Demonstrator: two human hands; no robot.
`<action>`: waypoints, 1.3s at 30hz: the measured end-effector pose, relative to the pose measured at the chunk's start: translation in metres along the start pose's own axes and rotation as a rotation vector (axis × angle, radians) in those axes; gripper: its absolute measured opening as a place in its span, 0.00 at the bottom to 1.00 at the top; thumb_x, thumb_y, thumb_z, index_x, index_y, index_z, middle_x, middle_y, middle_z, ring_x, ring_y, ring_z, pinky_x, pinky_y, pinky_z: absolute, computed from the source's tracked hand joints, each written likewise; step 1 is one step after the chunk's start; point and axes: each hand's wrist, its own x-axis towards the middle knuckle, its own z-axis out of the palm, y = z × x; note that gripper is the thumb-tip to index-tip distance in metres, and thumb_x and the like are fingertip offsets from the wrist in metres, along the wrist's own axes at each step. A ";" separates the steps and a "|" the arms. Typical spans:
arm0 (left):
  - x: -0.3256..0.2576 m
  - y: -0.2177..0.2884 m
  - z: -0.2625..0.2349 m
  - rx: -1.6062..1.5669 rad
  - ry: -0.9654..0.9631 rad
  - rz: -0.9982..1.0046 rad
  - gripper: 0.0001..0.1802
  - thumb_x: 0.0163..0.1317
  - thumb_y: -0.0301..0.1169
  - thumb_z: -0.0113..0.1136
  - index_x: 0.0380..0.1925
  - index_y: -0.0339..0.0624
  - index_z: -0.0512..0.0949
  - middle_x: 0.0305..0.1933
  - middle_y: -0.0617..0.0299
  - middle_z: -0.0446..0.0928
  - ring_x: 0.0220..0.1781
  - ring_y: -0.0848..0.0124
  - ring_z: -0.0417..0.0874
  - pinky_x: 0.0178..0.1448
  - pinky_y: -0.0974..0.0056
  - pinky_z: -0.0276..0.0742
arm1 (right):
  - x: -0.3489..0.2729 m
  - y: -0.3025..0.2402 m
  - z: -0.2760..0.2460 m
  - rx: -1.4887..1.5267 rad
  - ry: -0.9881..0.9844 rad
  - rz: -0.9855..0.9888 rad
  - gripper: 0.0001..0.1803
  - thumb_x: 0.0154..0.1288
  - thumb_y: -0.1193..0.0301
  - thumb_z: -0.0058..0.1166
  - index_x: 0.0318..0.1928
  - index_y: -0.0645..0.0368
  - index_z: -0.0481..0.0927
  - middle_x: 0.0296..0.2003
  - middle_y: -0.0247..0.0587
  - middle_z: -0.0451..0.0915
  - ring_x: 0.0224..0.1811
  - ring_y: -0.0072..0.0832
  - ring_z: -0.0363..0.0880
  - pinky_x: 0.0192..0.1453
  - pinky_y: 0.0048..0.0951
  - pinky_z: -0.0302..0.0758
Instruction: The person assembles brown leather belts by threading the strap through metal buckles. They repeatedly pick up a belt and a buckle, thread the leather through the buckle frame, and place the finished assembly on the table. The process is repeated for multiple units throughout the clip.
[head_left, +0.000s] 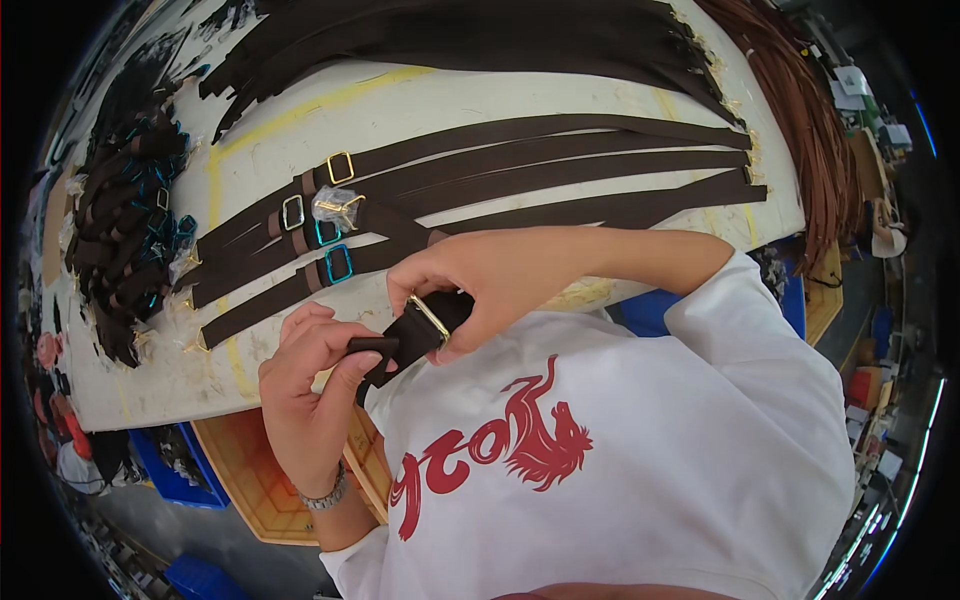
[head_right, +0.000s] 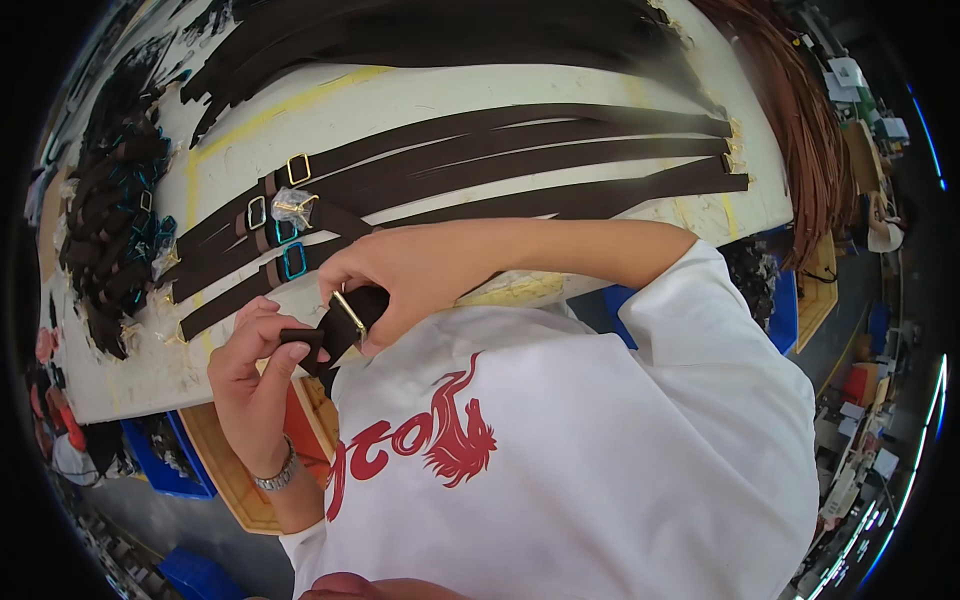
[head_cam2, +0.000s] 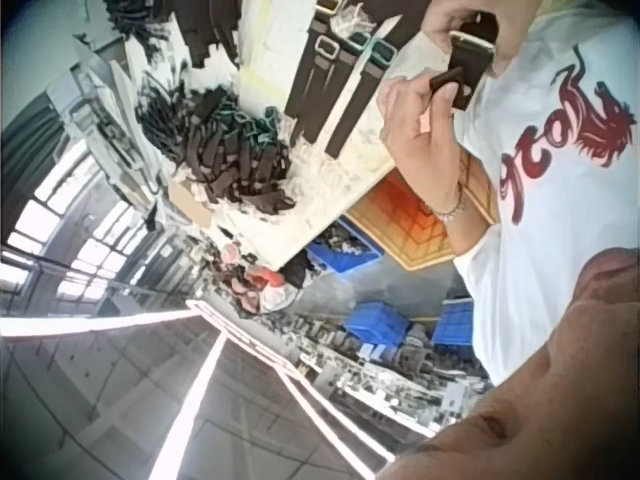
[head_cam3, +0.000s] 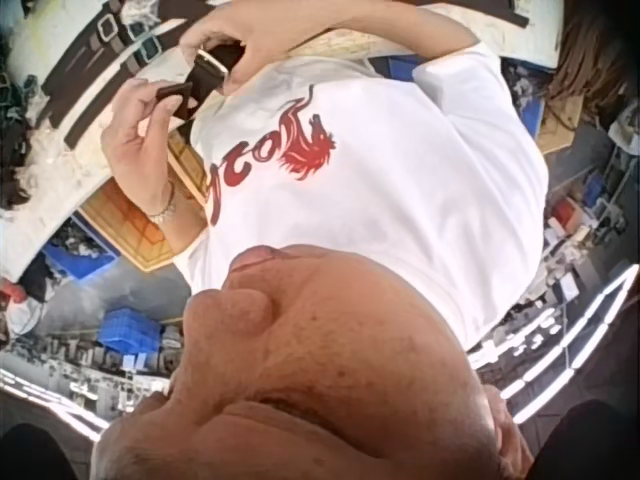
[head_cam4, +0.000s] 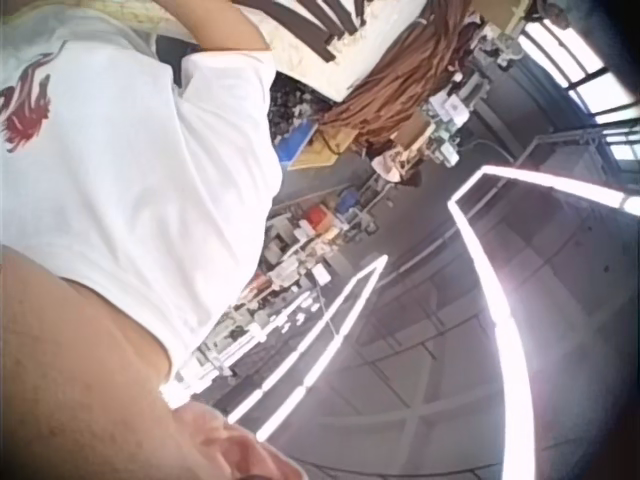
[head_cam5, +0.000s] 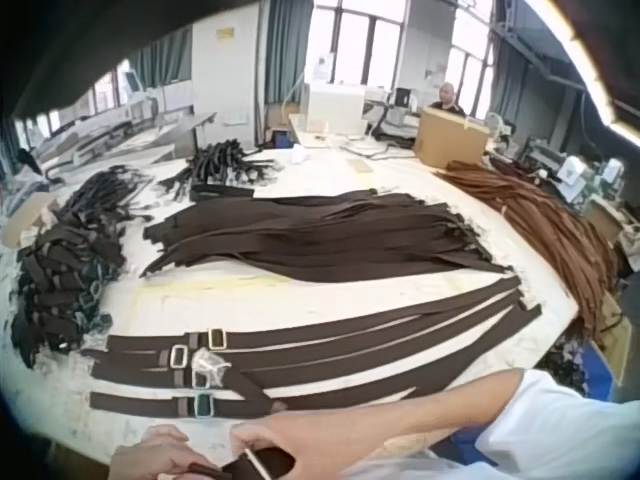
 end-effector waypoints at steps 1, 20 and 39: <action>-0.002 0.000 0.001 0.045 0.003 -0.015 0.04 0.60 0.20 0.72 0.34 0.33 0.86 0.27 0.62 0.84 0.42 0.66 0.81 0.60 0.56 0.72 | 0.000 0.004 -0.003 0.149 -0.092 0.034 0.18 0.68 0.71 0.71 0.54 0.64 0.80 0.45 0.39 0.91 0.47 0.18 0.86 0.54 0.27 0.79; -0.024 0.007 0.016 0.527 0.090 0.132 0.09 0.53 0.21 0.77 0.36 0.35 0.89 0.23 0.65 0.78 0.38 0.63 0.75 0.42 0.60 0.66 | 0.001 0.025 0.036 0.296 0.113 0.124 0.13 0.80 0.72 0.58 0.58 0.67 0.82 0.41 0.37 0.90 0.35 0.18 0.82 0.45 0.25 0.79; -0.048 0.001 0.029 -0.024 -0.252 -0.364 0.06 0.72 0.24 0.67 0.39 0.29 0.86 0.28 0.56 0.85 0.25 0.74 0.81 0.34 0.72 0.73 | -0.010 0.052 0.073 0.021 0.217 -0.047 0.12 0.69 0.75 0.66 0.50 0.65 0.83 0.33 0.48 0.89 0.29 0.39 0.83 0.37 0.38 0.77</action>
